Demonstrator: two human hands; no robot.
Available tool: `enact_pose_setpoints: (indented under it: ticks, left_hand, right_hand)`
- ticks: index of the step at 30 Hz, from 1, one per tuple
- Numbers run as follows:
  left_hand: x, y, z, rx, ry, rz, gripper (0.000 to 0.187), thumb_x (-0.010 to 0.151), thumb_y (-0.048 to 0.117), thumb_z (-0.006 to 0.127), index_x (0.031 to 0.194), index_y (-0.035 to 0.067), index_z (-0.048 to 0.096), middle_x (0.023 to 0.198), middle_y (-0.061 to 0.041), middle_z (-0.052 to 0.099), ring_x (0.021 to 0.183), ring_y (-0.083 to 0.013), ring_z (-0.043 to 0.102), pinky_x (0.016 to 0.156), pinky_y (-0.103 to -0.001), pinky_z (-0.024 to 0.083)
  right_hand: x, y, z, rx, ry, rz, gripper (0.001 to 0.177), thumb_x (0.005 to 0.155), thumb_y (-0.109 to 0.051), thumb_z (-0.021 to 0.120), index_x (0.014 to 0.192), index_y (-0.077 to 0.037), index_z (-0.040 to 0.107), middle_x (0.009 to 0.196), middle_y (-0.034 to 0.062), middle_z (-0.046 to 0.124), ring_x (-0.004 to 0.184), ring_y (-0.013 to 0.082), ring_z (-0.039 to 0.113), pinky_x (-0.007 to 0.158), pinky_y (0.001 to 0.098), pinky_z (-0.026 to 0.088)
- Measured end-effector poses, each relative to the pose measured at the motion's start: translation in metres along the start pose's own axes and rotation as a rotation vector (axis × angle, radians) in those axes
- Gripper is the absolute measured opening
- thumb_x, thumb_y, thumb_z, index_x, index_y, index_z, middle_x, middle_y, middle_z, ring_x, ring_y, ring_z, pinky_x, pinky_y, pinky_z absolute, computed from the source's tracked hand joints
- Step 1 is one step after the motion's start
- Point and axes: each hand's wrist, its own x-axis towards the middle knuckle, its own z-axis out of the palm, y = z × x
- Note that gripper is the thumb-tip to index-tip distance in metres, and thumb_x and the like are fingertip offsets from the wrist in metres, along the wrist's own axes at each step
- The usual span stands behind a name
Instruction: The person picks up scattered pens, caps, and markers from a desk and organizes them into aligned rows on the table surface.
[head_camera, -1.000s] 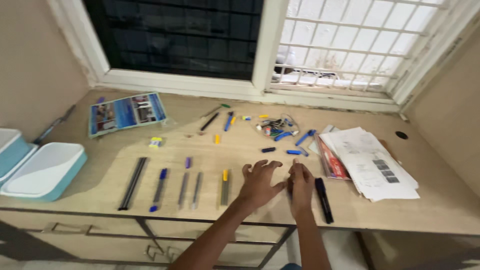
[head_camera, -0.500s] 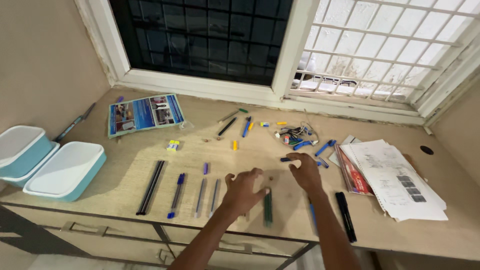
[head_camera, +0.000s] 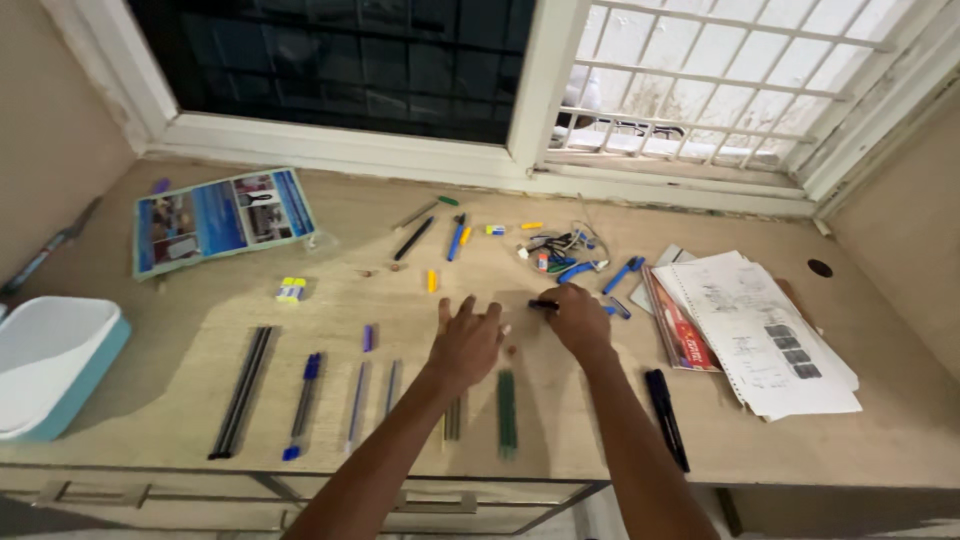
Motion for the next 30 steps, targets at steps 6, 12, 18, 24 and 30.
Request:
enact_pose_setpoints:
  ticks: [6, 12, 18, 24, 30]
  left_hand:
    - [0.018, -0.003, 0.009, 0.07, -0.026, -0.039, 0.044, 0.1, 0.036, 0.054, 0.128, 0.002, 0.054, 0.108, -0.019, 0.071, 0.127, -0.0346, 0.053, 0.111, -0.069, 0.022]
    - [0.014, -0.007, 0.008, 0.068, -0.066, -0.043, 0.036, 0.101, 0.034, 0.051, 0.121, 0.004, 0.057, 0.099, -0.016, 0.073, 0.123, -0.0337, 0.057, 0.111, -0.067, 0.025]
    - [0.007, 0.013, 0.003, 0.114, -0.089, -0.032, 0.043, 0.104, 0.041, 0.052, 0.122, 0.003, 0.056, 0.094, -0.017, 0.074, 0.124, -0.0358, 0.056, 0.111, -0.063, 0.028]
    - [0.005, 0.022, 0.007, 0.146, -0.043, -0.024, 0.046, 0.103, 0.04, 0.052, 0.12, -0.002, 0.055, 0.096, -0.022, 0.072, 0.121, -0.0377, 0.056, 0.111, -0.062, 0.027]
    - [0.003, 0.015, 0.005, 0.098, -0.058, -0.062, 0.043, 0.106, 0.038, 0.045, 0.12, -0.001, 0.055, 0.1, -0.018, 0.073, 0.126, -0.0352, 0.055, 0.113, -0.064, 0.026]
  right_hand:
    - [-0.001, 0.02, -0.016, 0.139, 0.137, -0.023, 0.02, 0.082, -0.03, 0.08, 0.099, -0.021, 0.08, 0.11, 0.002, 0.077, 0.101, 0.0271, 0.072, 0.085, 0.0417, 0.056]
    - [-0.022, 0.1, -0.089, 0.168, 0.081, 0.187, 0.041, 0.075, -0.031, 0.086, 0.11, -0.014, 0.074, 0.097, 0.0081, 0.079, 0.089, 0.0217, 0.078, 0.077, 0.0381, 0.059]
    - [-0.06, 0.118, -0.1, 0.073, 0.13, 0.292, 0.035, 0.077, -0.031, 0.085, 0.107, -0.016, 0.076, 0.1, 0.0057, 0.08, 0.09, 0.0234, 0.077, 0.077, 0.0394, 0.059]
    - [-0.08, 0.105, -0.083, 0.021, 0.075, 0.402, 0.028, 0.079, -0.034, 0.083, 0.103, -0.02, 0.078, 0.097, 0.0016, 0.081, 0.093, 0.0229, 0.077, 0.08, 0.0412, 0.06]
    - [-0.083, 0.103, -0.088, -0.095, 0.012, 0.425, 0.031, 0.077, -0.036, 0.084, 0.105, -0.022, 0.081, 0.098, 0.0004, 0.08, 0.096, 0.0248, 0.076, 0.084, 0.0414, 0.06]
